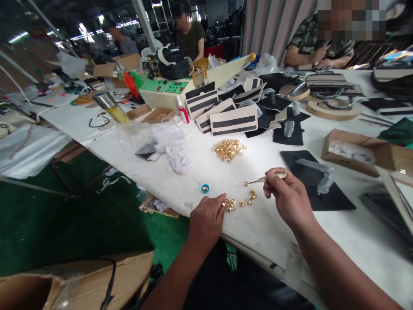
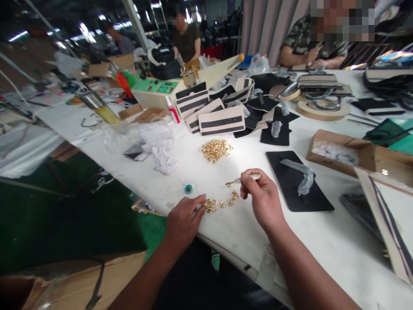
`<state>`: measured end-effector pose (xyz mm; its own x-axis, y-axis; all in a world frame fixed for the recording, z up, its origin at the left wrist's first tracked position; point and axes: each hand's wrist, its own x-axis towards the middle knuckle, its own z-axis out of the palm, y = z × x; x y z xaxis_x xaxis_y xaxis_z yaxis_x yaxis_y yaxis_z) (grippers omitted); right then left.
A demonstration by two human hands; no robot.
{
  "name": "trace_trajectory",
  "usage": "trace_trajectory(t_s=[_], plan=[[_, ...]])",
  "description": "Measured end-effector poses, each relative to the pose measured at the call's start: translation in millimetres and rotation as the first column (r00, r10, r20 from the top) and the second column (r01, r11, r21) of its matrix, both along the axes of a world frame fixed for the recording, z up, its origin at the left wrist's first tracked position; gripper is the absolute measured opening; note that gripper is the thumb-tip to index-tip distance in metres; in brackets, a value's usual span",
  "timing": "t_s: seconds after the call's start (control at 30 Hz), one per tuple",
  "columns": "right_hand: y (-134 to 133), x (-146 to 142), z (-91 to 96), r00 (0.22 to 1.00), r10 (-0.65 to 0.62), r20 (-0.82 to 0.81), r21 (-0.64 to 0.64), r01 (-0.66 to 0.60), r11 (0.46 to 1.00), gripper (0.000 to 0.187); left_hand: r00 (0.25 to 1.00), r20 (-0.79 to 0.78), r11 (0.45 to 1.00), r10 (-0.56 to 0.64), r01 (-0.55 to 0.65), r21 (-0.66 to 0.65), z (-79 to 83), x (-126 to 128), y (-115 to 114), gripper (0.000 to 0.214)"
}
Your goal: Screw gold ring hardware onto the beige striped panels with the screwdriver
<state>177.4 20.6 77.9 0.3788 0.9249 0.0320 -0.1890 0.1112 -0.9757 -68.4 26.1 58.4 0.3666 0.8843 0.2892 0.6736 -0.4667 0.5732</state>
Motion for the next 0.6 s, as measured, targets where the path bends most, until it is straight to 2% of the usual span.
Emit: trace_trajectory(t_s=[0.13, 0.2, 0.27, 0.4, 0.5, 0.6], plan=[[3.6, 4.3, 1.8, 0.997, -0.025, -0.069, -0.002, 0.025, 1.000, 0.028, 0.998, -0.024, 0.995, -0.058, 0.060, 0.076, 9.7, 23.3, 16.3, 0.024], [4.3, 6.6, 4.9, 0.996, -0.035, -0.081, 0.003, 0.035, 0.999, 0.029, 0.989, -0.096, 0.990, -0.112, 0.119, 0.073, 16.7, 40.9, 26.5, 0.025], [4.1, 9.9, 7.7, 0.995, -0.046, -0.089, 0.012, 0.047, 0.999, 0.030, 0.957, -0.229, 0.981, -0.178, 0.191, 0.036, 23.5, 60.6, 36.4, 0.025], [1.7, 17.1, 12.5, 0.995, -0.055, -0.078, 0.033, 0.058, 0.998, 0.030, 0.825, -0.487, 0.956, -0.286, 0.279, -0.088, 34.9, 95.2, 52.5, 0.021], [-0.6, 20.2, 16.6, 0.996, -0.052, -0.077, 0.028, 0.054, 0.998, 0.031, 0.759, -0.564, 0.945, -0.325, 0.285, -0.162, 41.0, 109.6, 62.1, 0.025], [-1.7, 21.1, 20.7, 0.995, -0.036, -0.094, 0.018, 0.038, 0.999, 0.031, 0.740, -0.577, 0.939, -0.345, 0.273, -0.210, 44.2, 114.1, 68.3, 0.023]])
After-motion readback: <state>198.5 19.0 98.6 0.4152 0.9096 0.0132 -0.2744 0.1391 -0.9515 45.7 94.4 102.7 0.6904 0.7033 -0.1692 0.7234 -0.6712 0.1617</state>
